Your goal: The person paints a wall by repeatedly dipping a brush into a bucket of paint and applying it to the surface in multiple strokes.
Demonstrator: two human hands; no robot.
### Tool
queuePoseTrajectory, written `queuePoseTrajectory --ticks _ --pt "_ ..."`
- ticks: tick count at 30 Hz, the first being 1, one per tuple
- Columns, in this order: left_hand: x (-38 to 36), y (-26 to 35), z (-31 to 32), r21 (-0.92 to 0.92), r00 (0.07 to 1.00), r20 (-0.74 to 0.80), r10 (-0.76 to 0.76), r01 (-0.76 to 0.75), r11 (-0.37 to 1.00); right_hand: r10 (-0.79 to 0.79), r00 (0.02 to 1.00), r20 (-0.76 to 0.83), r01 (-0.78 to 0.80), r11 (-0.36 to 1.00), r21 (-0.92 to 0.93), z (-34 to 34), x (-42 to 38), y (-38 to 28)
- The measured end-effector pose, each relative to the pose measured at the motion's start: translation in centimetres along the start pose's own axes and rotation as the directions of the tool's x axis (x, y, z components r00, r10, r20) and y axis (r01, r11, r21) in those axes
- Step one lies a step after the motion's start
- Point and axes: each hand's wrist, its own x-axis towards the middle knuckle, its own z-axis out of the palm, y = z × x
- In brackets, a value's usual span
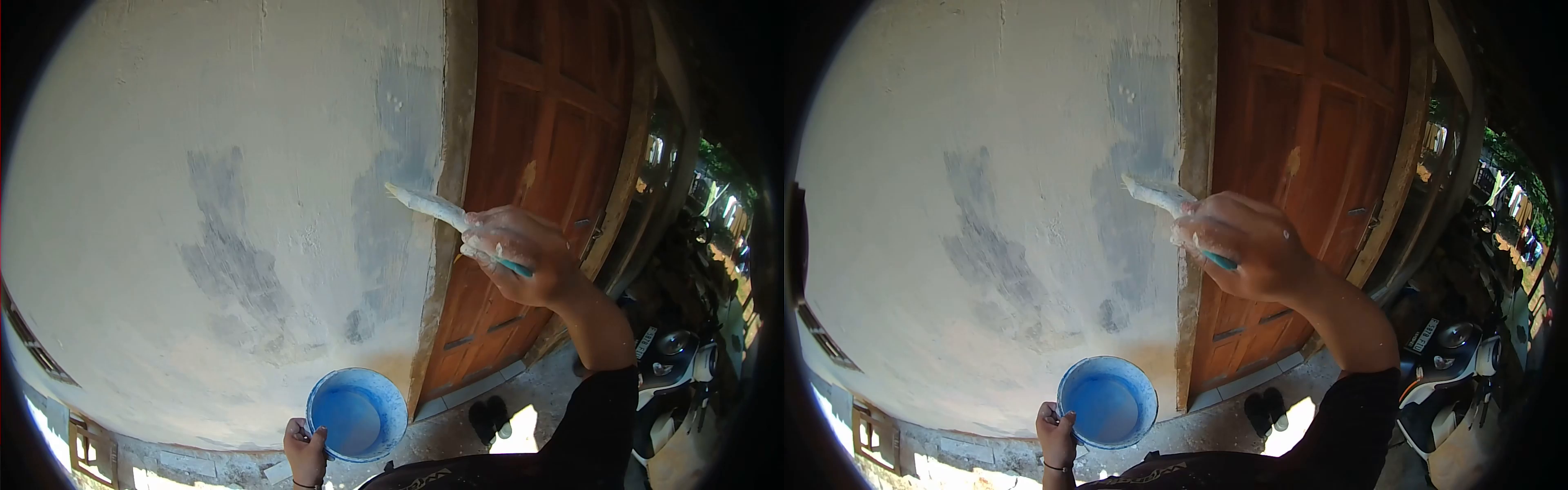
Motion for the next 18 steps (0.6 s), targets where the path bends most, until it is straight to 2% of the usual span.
queuePoseTrajectory --ticks 2,4,5,7,8,9,11,12,13,14,16,18 --pt "-0.2 -0.6 -0.4 0.002 1.0 -0.002 0.006 -0.006 1.0 0.082 0.996 0.033 -0.082 0.997 0.003 -1.6 2.4 1.5" --pt "-0.5 -0.7 -0.7 -0.002 1.0 -0.012 0.02 -0.02 1.0 0.135 0.989 -0.055 -0.131 0.988 0.076 -2.9 5.5 2.9" --pt "-0.7 -0.6 -0.7 0.001 1.0 -0.013 0.016 -0.016 1.0 0.06 0.995 -0.083 -0.06 0.998 0.0 -3.9 7.3 3.6" --pt "-1.0 -0.5 -0.8 0.0 1.0 -0.016 0.016 -0.016 1.0 0.053 0.992 -0.115 -0.064 0.993 -0.098 -5.8 10.3 4.8" --pt "-1.1 -0.5 -0.9 -0.015 0.999 -0.024 0.023 -0.024 1.0 -0.005 0.989 -0.147 -0.004 0.998 -0.061 -6.8 11.9 5.1" --pt "-1.3 -0.4 -0.9 -0.029 0.999 -0.031 0.031 -0.032 0.999 0.139 0.972 -0.187 -0.174 0.967 -0.185 -7.8 12.8 5.2" --pt "-1.7 0.0 -0.9 -0.02 0.999 -0.032 0.013 -0.014 1.0 0.148 0.95 -0.274 -0.122 0.986 0.11 -8.5 15.1 4.0" --pt "-1.8 0.1 -1.0 -0.008 0.999 -0.034 -0.009 0.009 1.0 0.148 0.95 -0.275 -0.123 0.987 0.107 -8.4 15.0 4.5" --pt "-1.9 0.1 -1.2 -0.007 0.999 -0.03 -0.01 0.01 1.0 0.018 0.959 -0.283 -0.066 0.985 -0.162 -7.8 14.4 5.5" --pt "-1.9 -0.1 -1.4 -0.006 0.999 -0.033 0.0 0.0 1.0 -0.111 0.961 -0.254 -0.006 0.908 -0.419 -7.0 13.7 6.3" --pt "-2.0 -0.2 -1.5 -0.009 0.999 -0.036 0.011 -0.012 1.0 -0.272 0.946 -0.177 0.18 0.893 -0.414 -4.1 11.5 5.2" --pt "-2.2 0.3 -1.5 -0.03 1.0 -0.03 -0.005 0.004 1.0 -0.289 0.957 -0.023 0.252 0.87 -0.424 -2.0 8.6 4.1"
